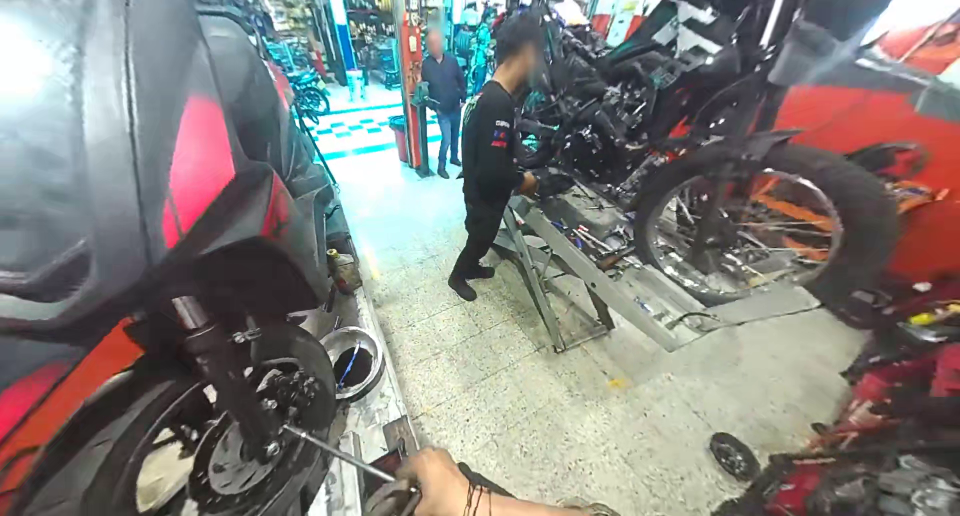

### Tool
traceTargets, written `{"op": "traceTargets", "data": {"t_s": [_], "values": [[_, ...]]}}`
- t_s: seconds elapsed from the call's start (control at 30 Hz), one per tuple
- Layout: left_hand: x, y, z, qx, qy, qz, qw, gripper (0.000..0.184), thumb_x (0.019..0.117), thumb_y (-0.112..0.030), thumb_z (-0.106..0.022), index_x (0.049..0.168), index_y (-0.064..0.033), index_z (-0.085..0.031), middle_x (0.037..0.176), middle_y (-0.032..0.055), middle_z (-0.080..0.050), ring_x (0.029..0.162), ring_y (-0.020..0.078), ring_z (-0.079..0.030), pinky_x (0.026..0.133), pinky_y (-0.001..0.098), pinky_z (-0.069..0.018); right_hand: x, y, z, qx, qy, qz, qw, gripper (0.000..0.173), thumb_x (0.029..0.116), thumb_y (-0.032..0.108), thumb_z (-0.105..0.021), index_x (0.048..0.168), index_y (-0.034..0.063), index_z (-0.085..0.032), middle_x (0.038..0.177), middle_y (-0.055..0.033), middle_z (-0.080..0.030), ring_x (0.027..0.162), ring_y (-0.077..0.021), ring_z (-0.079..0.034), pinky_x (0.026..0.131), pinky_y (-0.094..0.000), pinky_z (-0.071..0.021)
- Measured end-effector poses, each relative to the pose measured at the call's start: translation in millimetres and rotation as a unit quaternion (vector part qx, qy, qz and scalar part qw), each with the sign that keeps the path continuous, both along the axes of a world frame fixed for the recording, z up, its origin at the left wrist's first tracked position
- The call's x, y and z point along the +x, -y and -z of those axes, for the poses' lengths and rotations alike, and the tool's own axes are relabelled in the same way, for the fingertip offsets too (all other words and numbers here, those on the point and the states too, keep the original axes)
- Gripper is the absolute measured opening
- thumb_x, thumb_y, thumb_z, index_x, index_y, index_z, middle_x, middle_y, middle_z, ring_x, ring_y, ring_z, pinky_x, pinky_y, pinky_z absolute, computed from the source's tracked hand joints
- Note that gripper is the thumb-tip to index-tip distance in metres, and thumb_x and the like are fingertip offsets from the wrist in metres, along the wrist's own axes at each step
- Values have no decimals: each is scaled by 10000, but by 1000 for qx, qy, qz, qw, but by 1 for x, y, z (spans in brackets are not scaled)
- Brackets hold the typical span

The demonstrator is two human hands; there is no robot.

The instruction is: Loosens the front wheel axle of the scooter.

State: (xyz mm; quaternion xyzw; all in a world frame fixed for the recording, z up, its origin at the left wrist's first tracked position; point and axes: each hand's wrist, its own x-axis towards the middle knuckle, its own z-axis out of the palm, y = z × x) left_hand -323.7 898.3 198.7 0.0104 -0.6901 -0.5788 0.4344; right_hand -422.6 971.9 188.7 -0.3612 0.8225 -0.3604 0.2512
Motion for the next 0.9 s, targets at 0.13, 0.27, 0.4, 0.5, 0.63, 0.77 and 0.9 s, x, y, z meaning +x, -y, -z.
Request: {"op": "traceTargets", "data": {"t_s": [0.13,0.27,0.4,0.5,0.63,0.77,0.9], "values": [[2,-40,-132,19,216,-31,976,605,780,-111,-738,1113,264,-399,1030,193,-616,972,47,-651,914,207,-545,13,7,5,4,-11,62,998,262,739,214,-797,982,122,-764,988,-90,-754,953,-281,-711,837,-581,-557],[8,-5,-31,-64,139,36,988,393,887,-115,-651,1120,167,-508,1076,233,-619,1030,179,-646,935,307,-563,13,4,19,13,-18,87,996,229,749,154,-777,976,130,-758,982,-88,-746,946,-287,-705,816,-580,-560],[0,4,-31,-71,167,38,983,332,937,-54,-527,1163,186,-488,1096,213,-627,1024,131,-655,924,271,-566,4,10,19,-15,-19,120,993,148,917,64,-623,994,66,-749,1004,-154,-732,975,-332,-698,871,-582,-552],[19,-2,-33,-90,208,15,974,348,967,-63,-528,1162,225,-514,1107,237,-658,1066,130,-664,983,273,-549,23,4,15,6,-1,130,991,171,924,55,-612,1026,52,-749,1037,-167,-731,1010,-341,-693,898,-587,-546],[16,6,-17,-71,173,18,982,312,990,-88,-530,1180,158,-498,1088,202,-643,1052,154,-665,961,299,-571,19,8,19,13,-25,128,991,128,912,78,-621,971,44,-729,978,-159,-721,963,-335,-693,856,-573,-551],[16,2,-6,-82,202,-5,976,411,958,-178,-549,1202,152,-515,1111,234,-644,1090,200,-645,1001,332,-530,21,4,18,-7,-31,150,988,136,936,63,-589,952,29,-719,944,-163,-717,928,-328,-696,843,-560,-555],[11,9,3,-85,155,-18,984,394,940,-169,-548,1181,137,-489,1056,204,-632,1017,163,-651,937,302,-546,21,10,14,-21,-38,147,988,130,938,60,-584,920,24,-708,913,-151,-706,898,-312,-690,822,-547,-554]]}}
